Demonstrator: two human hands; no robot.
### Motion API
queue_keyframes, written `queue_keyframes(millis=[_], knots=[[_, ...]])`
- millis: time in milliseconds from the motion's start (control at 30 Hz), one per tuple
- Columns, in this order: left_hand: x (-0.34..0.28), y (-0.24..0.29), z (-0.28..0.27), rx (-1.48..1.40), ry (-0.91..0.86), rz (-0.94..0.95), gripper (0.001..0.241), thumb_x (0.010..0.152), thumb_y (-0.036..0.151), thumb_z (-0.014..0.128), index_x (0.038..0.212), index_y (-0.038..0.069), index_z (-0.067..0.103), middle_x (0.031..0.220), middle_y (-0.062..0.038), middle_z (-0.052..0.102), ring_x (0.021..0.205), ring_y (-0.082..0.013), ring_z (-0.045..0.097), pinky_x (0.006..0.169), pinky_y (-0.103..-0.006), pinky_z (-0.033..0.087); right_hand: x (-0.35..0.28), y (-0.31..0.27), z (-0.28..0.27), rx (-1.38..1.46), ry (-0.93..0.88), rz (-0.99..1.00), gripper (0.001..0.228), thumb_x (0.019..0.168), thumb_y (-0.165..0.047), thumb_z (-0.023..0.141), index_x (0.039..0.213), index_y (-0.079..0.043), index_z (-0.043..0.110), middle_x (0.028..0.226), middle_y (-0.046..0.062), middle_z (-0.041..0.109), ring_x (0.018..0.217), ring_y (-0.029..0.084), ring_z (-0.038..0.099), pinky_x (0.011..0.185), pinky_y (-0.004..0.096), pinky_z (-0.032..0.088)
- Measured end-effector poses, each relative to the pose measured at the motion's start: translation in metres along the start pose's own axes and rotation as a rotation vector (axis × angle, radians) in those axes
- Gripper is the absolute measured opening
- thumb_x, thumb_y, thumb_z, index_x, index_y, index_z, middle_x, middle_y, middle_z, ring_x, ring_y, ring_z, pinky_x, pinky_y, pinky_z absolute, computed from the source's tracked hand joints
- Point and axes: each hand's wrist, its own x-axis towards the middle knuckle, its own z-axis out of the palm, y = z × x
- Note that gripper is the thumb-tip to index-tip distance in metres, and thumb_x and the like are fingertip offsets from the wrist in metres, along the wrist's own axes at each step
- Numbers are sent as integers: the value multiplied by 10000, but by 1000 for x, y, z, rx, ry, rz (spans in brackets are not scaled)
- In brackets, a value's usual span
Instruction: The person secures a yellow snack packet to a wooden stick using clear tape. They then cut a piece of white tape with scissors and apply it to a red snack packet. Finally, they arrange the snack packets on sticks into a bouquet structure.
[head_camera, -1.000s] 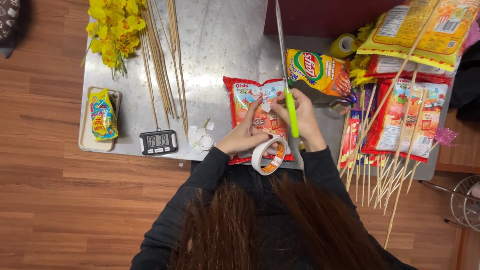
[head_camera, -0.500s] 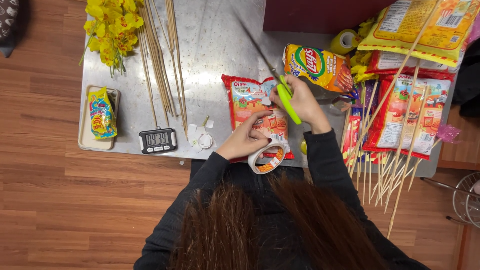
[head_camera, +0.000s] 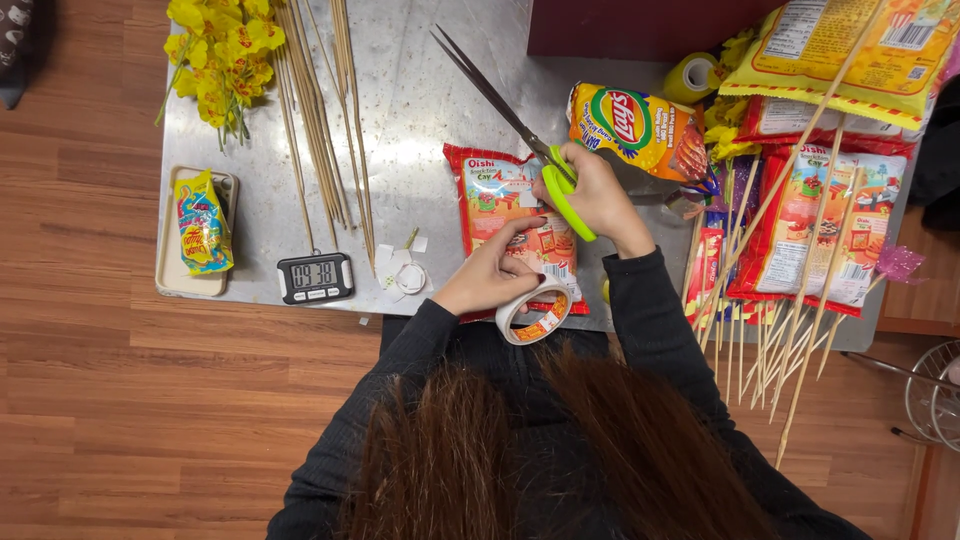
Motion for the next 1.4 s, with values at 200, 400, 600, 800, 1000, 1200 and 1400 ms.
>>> queue_keyframes(millis=[200, 400, 600, 800, 1000, 1200, 1400], knots=[[2, -5, 0, -6, 1, 2, 737, 763, 35, 604, 1428, 166, 316, 823, -213, 686, 569, -240, 689, 527, -259, 604, -2, 2, 5, -114, 57, -20, 265, 757, -97, 767, 917, -33, 565, 673, 132, 625, 616, 235, 597, 565, 312, 463], [4, -7, 0, -13, -3, 0, 751, 762, 33, 604, 1436, 167, 302, 820, -221, 681, 565, -245, 687, 520, -259, 605, -1, 13, 9, -118, 105, -32, 293, 743, -84, 787, 925, -36, 561, 696, 157, 634, 640, 268, 621, 594, 340, 488], [4, -6, 1, 6, 0, 7, 751, 763, 46, 615, 1435, 173, 304, 823, -206, 685, 563, -230, 686, 528, -248, 604, -2, 17, 11, -98, 134, -37, 311, 735, -52, 783, 942, -27, 553, 767, 211, 657, 727, 335, 663, 647, 389, 524], [-1, 3, 4, 45, 16, 8, 776, 758, 48, 619, 1448, 197, 295, 820, -190, 692, 561, -215, 687, 534, -239, 606, -3, 16, 16, -78, 167, -23, 321, 737, -36, 783, 950, -22, 543, 806, 232, 664, 758, 346, 669, 664, 394, 535], [-4, 4, 7, 51, 65, 62, 894, 759, 19, 619, 1500, 178, 144, 831, -229, 690, 553, -229, 687, 543, -242, 609, -8, 10, 24, -89, 238, -35, 307, 730, -2, 761, 943, -6, 538, 796, 253, 651, 760, 384, 663, 681, 418, 539], [-9, 17, 11, 81, 64, 101, 989, 763, 3, 625, 1515, 127, -4, 853, -243, 685, 585, -226, 696, 564, -238, 613, -15, 15, 35, -106, 335, -27, 304, 734, -23, 757, 934, -20, 528, 755, 237, 624, 747, 362, 657, 652, 416, 531], [1, 0, 3, 115, 88, 97, 1071, 731, 25, 678, 1517, 125, -43, 840, -236, 699, 557, -243, 699, 552, -270, 615, -14, 40, 61, -200, 547, -117, 318, 725, 34, 741, 922, -65, 512, 660, 120, 535, 660, 328, 618, 613, 436, 533]])
